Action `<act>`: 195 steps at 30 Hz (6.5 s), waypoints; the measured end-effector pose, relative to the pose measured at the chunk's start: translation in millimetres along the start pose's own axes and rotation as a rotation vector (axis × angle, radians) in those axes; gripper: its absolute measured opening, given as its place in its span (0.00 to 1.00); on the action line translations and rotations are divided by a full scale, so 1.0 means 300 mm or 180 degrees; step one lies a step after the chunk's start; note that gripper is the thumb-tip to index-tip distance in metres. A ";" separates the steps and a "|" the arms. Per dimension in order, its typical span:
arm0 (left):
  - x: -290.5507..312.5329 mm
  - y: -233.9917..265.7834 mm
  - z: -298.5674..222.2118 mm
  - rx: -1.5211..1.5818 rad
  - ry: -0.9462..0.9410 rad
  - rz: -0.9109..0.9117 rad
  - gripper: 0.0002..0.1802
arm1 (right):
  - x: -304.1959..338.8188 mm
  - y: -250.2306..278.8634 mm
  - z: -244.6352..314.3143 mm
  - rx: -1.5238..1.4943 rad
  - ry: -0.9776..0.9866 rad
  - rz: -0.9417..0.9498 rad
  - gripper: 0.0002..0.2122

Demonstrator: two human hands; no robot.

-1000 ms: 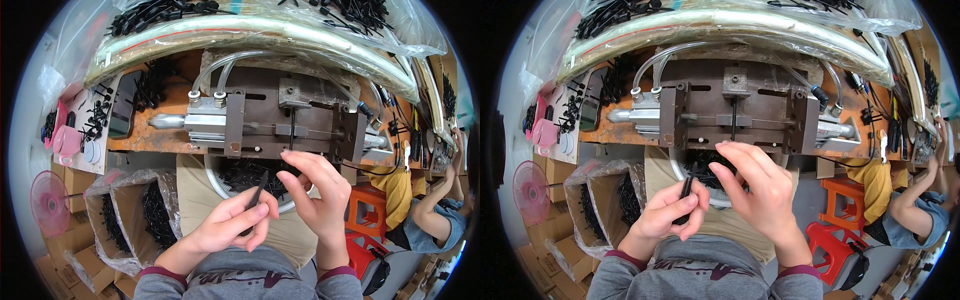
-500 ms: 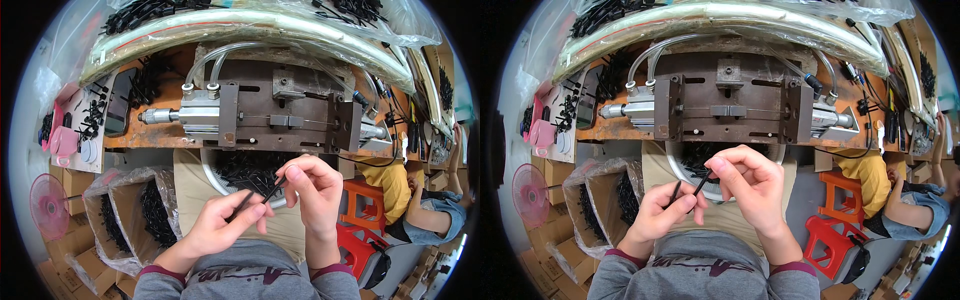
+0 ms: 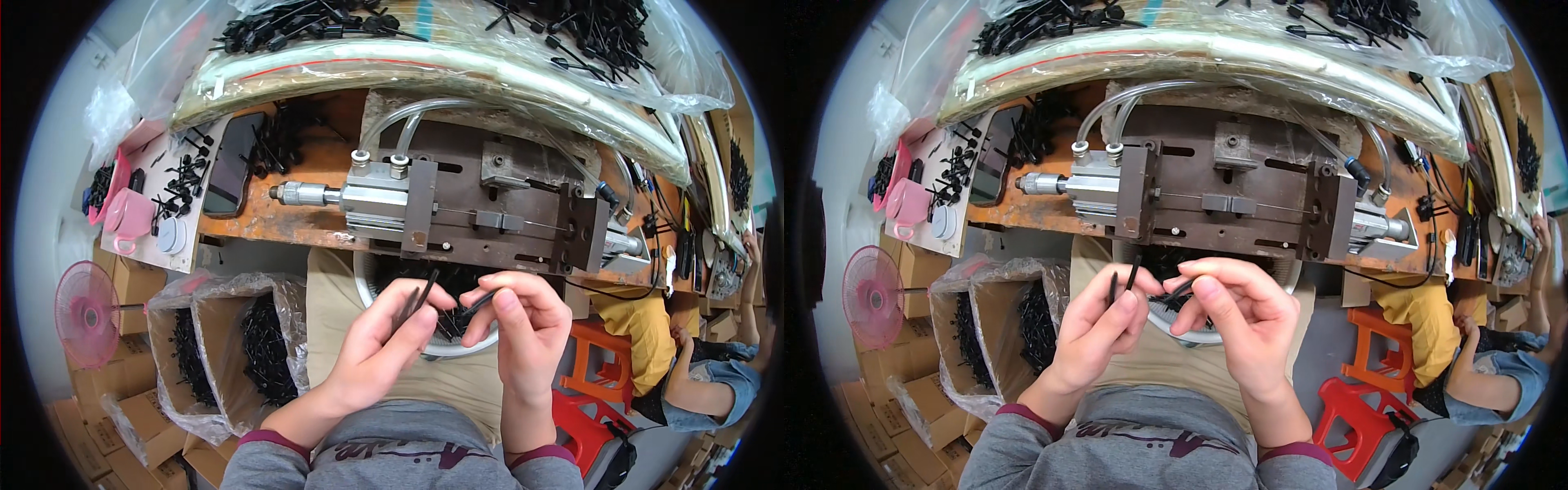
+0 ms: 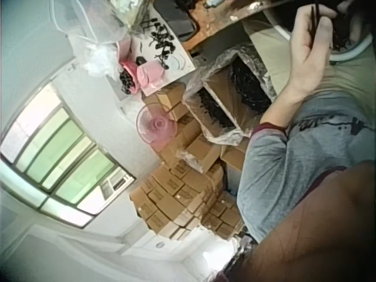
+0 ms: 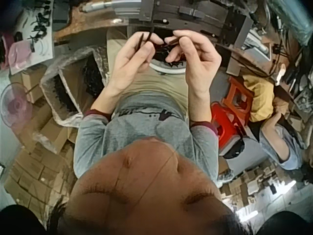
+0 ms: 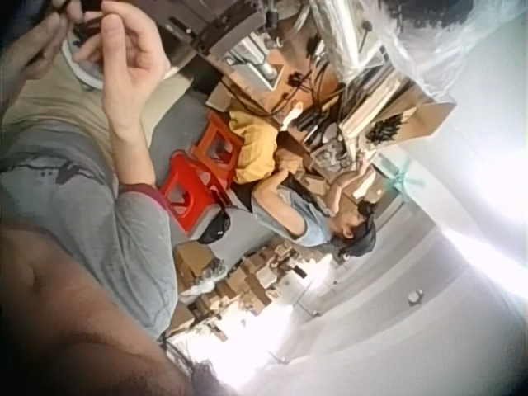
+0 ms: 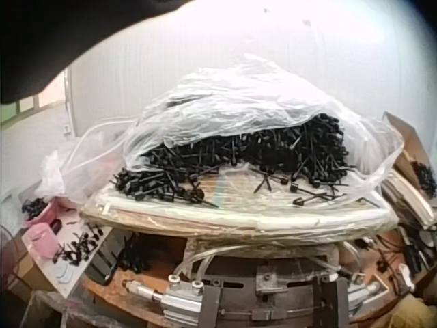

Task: The recorder uses a machine to assemble small black plastic parts, likely cable ties or similar connectors.

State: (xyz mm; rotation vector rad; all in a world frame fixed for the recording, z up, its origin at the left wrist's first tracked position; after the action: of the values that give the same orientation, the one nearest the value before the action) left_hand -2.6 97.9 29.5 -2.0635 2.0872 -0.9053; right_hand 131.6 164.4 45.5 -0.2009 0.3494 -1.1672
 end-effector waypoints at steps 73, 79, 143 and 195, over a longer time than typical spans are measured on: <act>0.005 -0.040 -0.052 -0.2347 -0.1196 -0.0463 0.08 | 0.014 0.071 -0.064 -0.0226 -0.0382 -0.0241 0.05; 0.011 0.015 0.005 -0.0443 -0.0322 -0.0487 0.14 | 0.001 0.078 -0.040 0.0027 -0.0178 -0.0373 0.10; 0.062 -0.104 -0.059 -0.3241 -0.2686 0.0182 0.17 | 0.038 0.055 -0.010 -0.0325 0.0052 0.0122 0.07; -0.155 -0.179 -0.094 -0.4591 -0.2873 -0.1031 0.13 | 0.181 0.178 -0.092 0.0219 -0.0564 -0.0144 0.04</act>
State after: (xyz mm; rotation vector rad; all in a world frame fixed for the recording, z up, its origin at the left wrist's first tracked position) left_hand 37.4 155.4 60.5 -2.3815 1.8361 1.7803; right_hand 186.2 135.6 -6.8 -0.2512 0.1492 -1.1946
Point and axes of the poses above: each hand's wrist, its own x-axis away from the middle knuckle, its own y-axis out of the back of the hand, z = x × y, the point moved 7 cm from there along -x, towards the middle knuckle, and after that the axes turned 8 degrees about y, right-handed, at the moved point
